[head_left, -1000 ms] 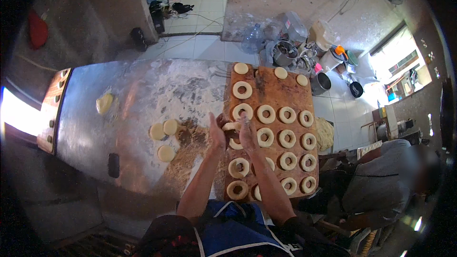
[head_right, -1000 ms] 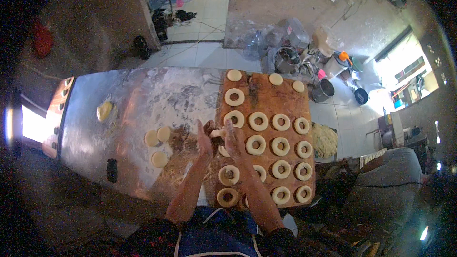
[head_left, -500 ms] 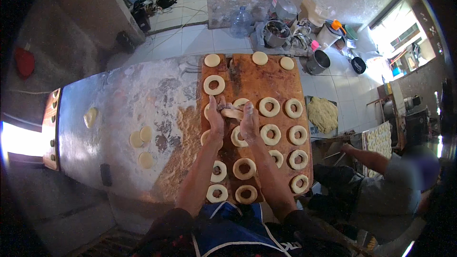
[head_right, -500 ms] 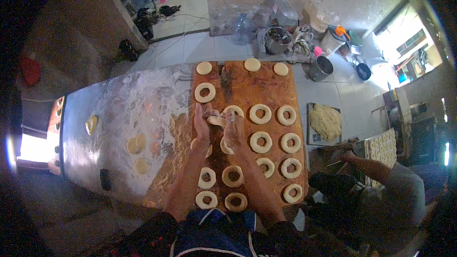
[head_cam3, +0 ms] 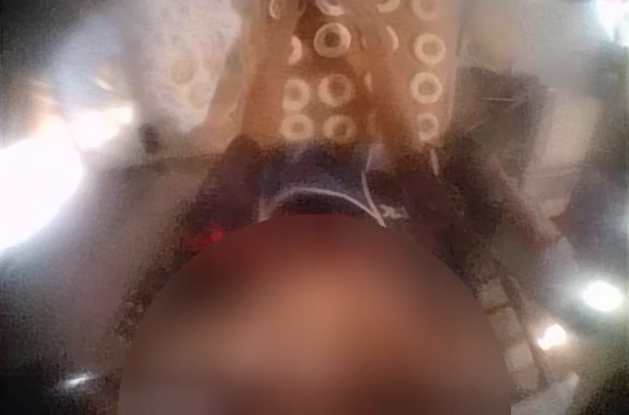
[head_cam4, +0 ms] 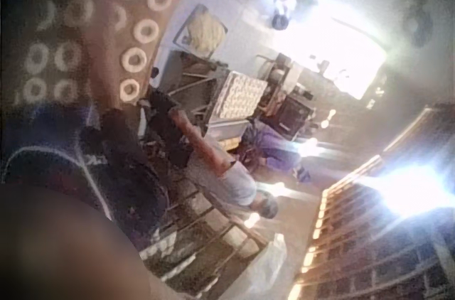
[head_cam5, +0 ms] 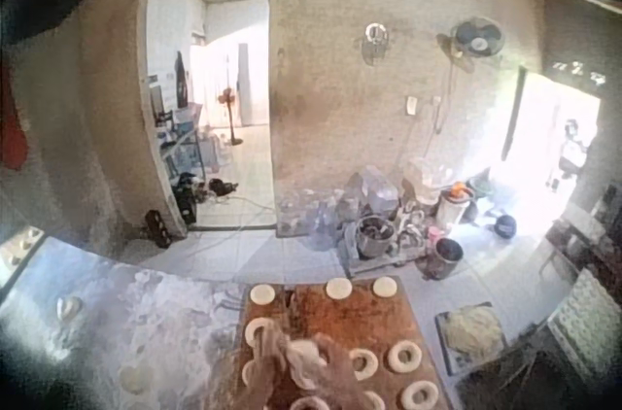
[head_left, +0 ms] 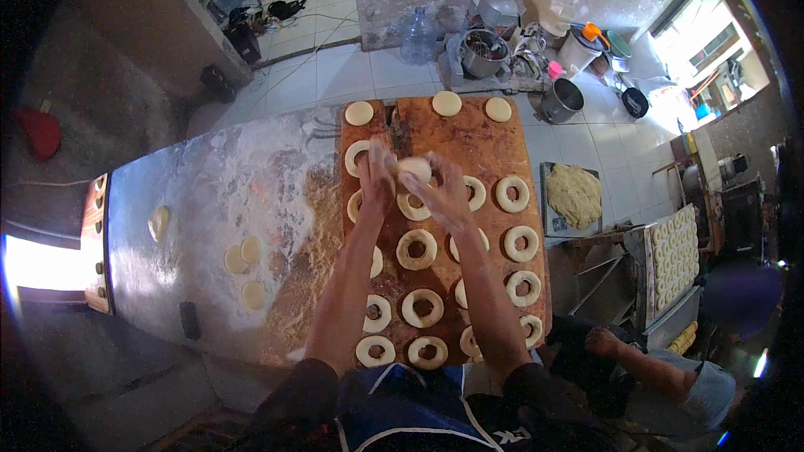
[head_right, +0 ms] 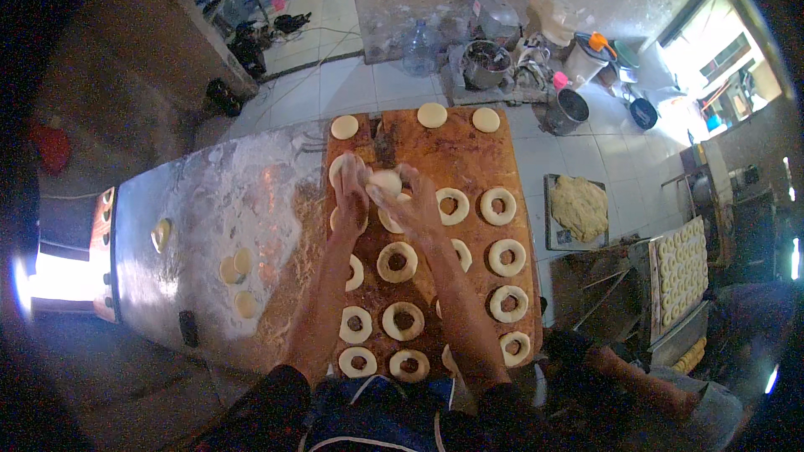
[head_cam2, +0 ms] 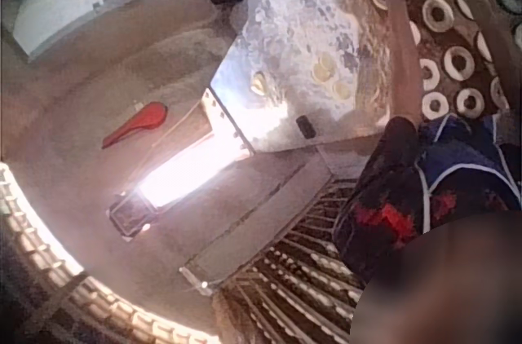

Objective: The person repeatedly picks up flattened dough discs from a wooden board, presses a hole in the center with fingers to form rings, and places them back on the board. The person then carries the board to a multi-tiered rack and stacks it with other boards of shaped dough.

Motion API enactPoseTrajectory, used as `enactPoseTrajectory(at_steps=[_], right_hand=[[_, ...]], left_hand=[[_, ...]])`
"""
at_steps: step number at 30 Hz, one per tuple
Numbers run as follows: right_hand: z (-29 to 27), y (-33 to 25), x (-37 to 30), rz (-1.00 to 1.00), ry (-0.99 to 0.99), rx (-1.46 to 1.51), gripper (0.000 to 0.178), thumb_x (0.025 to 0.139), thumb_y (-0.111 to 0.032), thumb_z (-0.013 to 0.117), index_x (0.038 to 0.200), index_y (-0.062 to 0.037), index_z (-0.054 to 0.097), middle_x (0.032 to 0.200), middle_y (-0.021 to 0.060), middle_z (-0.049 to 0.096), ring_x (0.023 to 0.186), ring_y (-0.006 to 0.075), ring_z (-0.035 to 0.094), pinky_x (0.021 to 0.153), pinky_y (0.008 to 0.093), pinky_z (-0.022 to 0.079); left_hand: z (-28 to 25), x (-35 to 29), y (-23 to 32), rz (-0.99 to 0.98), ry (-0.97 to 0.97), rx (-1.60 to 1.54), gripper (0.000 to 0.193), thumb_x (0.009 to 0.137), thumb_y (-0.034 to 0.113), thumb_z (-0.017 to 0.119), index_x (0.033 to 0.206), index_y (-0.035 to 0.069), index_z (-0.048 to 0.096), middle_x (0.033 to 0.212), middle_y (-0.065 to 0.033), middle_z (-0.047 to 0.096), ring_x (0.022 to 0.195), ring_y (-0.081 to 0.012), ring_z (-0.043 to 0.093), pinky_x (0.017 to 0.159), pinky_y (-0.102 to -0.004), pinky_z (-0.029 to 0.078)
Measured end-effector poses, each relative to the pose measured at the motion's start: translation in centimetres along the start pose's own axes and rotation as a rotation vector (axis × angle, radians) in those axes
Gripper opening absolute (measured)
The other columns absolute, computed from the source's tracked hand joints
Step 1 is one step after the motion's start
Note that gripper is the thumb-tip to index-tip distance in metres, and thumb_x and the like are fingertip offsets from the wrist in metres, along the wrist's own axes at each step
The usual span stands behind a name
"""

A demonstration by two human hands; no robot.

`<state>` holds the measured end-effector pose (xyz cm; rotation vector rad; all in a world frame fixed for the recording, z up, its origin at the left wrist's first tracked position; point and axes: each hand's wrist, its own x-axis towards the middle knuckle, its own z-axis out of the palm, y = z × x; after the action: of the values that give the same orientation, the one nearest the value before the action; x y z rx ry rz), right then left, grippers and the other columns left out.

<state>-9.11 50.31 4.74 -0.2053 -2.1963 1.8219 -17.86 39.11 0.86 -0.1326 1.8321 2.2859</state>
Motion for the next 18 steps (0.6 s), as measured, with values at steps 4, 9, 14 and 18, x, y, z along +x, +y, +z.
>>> enactPoseTrajectory(at_steps=[4, 9, 14, 18], right_hand=[[-0.5, 1.4, 3.8, 0.105, 0.221, -0.335, 0.068, 0.078, -0.021, 0.078, 0.13, 0.0104, 0.046, 0.106, 0.0263, 0.062, 0.101, 0.0361, 0.062, 0.084, 0.045, 0.05], [-1.5, 4.9, 3.7, 0.117, 0.208, -0.894, 0.071, 0.083, -0.012, 0.07, 0.139, 0.0113, 0.033, 0.126, 0.029, 0.049, 0.116, 0.0428, 0.049, 0.094, 0.0496, 0.044], [-4.5, 7.3, 8.6, -0.012, 0.179, -0.948, 0.061, 0.087, -0.014, 0.062, 0.137, 0.01, 0.036, 0.126, 0.0272, 0.048, 0.117, 0.042, 0.047, 0.097, 0.0501, 0.04], [-4.0, 9.8, 14.2, -0.098, 0.224, -1.08, 0.049, 0.09, -0.02, 0.057, 0.129, 0.0071, 0.046, 0.125, 0.0258, 0.05, 0.117, 0.043, 0.047, 0.099, 0.0501, 0.04]], left_hand=[[2.2, 5.5, 0.6, -0.088, -0.114, 0.536, 0.049, 0.102, 0.045, 0.038, 0.099, 0.001, 0.06, 0.095, -0.0145, 0.065, 0.091, -0.0271, 0.063, 0.084, -0.0436, 0.047], [1.1, 7.4, -1.1, 0.591, -0.039, 1.267, 0.031, 0.097, 0.034, 0.05, 0.101, 0.007, 0.064, 0.095, -0.0134, 0.068, 0.093, -0.0367, 0.062, 0.095, -0.0545, 0.04], [-0.1, 7.4, 0.0, 0.551, -0.469, 1.363, 0.03, 0.083, 0.036, 0.069, 0.1, 0.011, 0.07, 0.099, -0.0088, 0.066, 0.112, -0.0301, 0.054, 0.097, -0.0607, 0.034], [0.7, 6.5, 0.8, 0.545, -0.466, 1.455, 0.036, 0.08, 0.037, 0.073, 0.106, 0.012, 0.069, 0.11, -0.0061, 0.064, 0.117, -0.0283, 0.052, 0.1, -0.0595, 0.032]])
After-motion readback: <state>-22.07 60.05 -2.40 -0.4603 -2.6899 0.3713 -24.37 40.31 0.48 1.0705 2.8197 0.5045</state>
